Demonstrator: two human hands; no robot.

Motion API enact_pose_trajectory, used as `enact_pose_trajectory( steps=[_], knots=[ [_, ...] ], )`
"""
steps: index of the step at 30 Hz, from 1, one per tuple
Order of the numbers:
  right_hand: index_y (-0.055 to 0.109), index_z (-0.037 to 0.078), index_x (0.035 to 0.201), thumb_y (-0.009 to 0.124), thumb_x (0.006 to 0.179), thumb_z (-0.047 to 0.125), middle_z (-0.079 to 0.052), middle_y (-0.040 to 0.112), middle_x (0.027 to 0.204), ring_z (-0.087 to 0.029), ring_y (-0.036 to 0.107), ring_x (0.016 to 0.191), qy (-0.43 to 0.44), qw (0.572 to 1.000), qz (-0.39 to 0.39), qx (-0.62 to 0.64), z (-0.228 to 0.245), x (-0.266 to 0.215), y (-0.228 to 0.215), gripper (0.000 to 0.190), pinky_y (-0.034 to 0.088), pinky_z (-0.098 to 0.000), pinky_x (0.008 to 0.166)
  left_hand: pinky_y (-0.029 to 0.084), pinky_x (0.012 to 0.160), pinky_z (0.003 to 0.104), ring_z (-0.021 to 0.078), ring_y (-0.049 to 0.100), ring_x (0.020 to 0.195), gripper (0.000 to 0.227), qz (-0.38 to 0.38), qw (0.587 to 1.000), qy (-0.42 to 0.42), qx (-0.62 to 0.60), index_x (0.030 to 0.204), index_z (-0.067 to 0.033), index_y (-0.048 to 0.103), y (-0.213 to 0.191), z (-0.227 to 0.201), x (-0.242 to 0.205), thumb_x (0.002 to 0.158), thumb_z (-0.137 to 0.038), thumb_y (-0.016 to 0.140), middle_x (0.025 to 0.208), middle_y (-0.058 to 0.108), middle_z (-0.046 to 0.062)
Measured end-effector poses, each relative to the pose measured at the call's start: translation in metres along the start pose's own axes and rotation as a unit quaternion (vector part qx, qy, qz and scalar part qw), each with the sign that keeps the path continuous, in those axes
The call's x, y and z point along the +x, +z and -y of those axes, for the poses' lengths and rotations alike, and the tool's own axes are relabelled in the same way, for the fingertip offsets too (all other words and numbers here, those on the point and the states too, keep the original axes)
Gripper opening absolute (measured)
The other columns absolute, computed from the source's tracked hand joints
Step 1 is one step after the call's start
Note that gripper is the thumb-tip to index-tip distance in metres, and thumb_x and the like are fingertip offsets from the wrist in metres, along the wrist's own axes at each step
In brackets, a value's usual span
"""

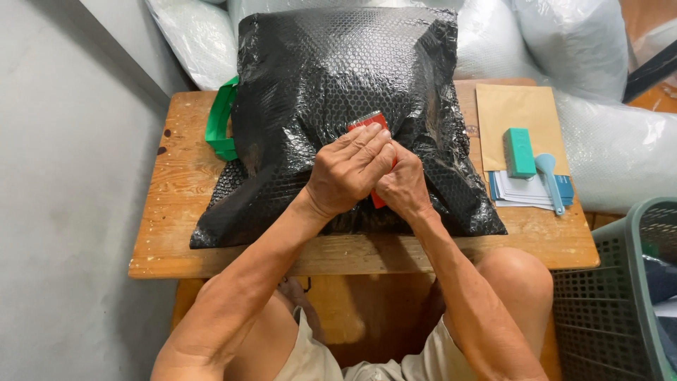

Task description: Sealing a black bubble mailer by folding the edges and applying tape with a handheld dispenser.

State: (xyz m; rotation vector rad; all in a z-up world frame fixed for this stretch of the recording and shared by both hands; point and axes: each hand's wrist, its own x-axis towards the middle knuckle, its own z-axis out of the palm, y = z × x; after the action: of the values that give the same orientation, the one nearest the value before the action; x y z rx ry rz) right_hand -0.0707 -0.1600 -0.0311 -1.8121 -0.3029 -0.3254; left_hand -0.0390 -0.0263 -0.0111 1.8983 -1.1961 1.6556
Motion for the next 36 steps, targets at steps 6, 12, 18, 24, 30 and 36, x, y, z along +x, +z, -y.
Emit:
enact_pose_trajectory(
  steps=[6,12,18,24,30,36],
  knots=[
    [0.065,0.006,0.078,0.079,0.08,0.018,-0.011,0.065,0.064,-0.018,0.061,0.063,0.003,1.0,0.008,0.01,0.002,0.0,-0.001,0.019,0.054,-0.038,0.063,0.062,0.086,0.04,0.0307,0.077,0.095,0.021,-0.003,0.998,-0.016,-0.054,0.093,-0.0041,0.073,-0.007,0.0,0.004,0.104,-0.01,0.056,0.102,0.077,0.016],
    [0.066,0.006,0.076,0.079,0.081,0.018,-0.011,0.066,0.064,-0.017,0.062,0.063,0.009,1.0,0.014,0.021,-0.002,-0.002,-0.004,0.018,0.054,-0.0377,0.063,0.062,0.087,0.039,0.0292,0.077,0.097,0.023,-0.004,0.997,-0.017,-0.075,0.094,-0.0053,0.074,-0.012,0.001,0.005,0.105,-0.01,0.055,0.104,0.078,0.015],
    [0.066,0.009,0.077,0.083,0.079,0.019,-0.006,0.065,0.064,-0.016,0.062,0.063,0.02,1.0,0.014,0.016,-0.002,-0.001,-0.005,0.019,0.053,-0.0347,0.064,0.062,0.085,0.039,0.0293,0.077,0.097,0.025,-0.012,0.992,-0.05,-0.113,0.094,-0.0059,0.075,-0.01,0.004,0.0,0.104,-0.021,0.058,0.104,0.079,0.013],
    [0.065,0.01,0.077,0.082,0.077,0.02,-0.006,0.066,0.068,-0.016,0.061,0.069,0.01,0.999,0.025,0.029,-0.059,0.011,-0.003,0.019,0.053,-0.036,0.068,0.062,0.085,0.039,0.0291,0.077,0.092,0.022,0.004,0.998,0.006,-0.055,0.089,-0.0057,0.072,-0.01,0.003,0.005,0.104,-0.012,0.057,0.097,0.077,0.015],
    [0.067,0.008,0.079,0.091,0.079,0.036,-0.008,0.064,0.063,-0.016,0.061,0.057,0.165,0.983,-0.035,0.072,-0.009,0.021,-0.009,0.037,0.053,-0.0293,0.056,0.063,0.08,0.032,0.02,0.075,0.081,0.018,-0.017,0.971,-0.046,-0.235,0.092,-0.0063,0.068,-0.014,-0.12,0.024,0.102,-0.009,0.054,0.092,0.071,0.008],
    [0.057,-0.01,0.092,0.058,0.095,0.027,-0.008,0.058,0.073,-0.016,0.062,0.085,0.198,0.958,-0.197,-0.07,0.042,0.003,0.03,0.037,0.046,-0.0225,0.08,0.063,0.065,0.037,0.0275,0.076,0.074,0.003,-0.089,0.93,-0.268,-0.234,0.093,-0.0068,0.075,-0.005,-0.045,0.005,0.092,-0.009,0.073,0.1,0.079,0.009]
  ],
)
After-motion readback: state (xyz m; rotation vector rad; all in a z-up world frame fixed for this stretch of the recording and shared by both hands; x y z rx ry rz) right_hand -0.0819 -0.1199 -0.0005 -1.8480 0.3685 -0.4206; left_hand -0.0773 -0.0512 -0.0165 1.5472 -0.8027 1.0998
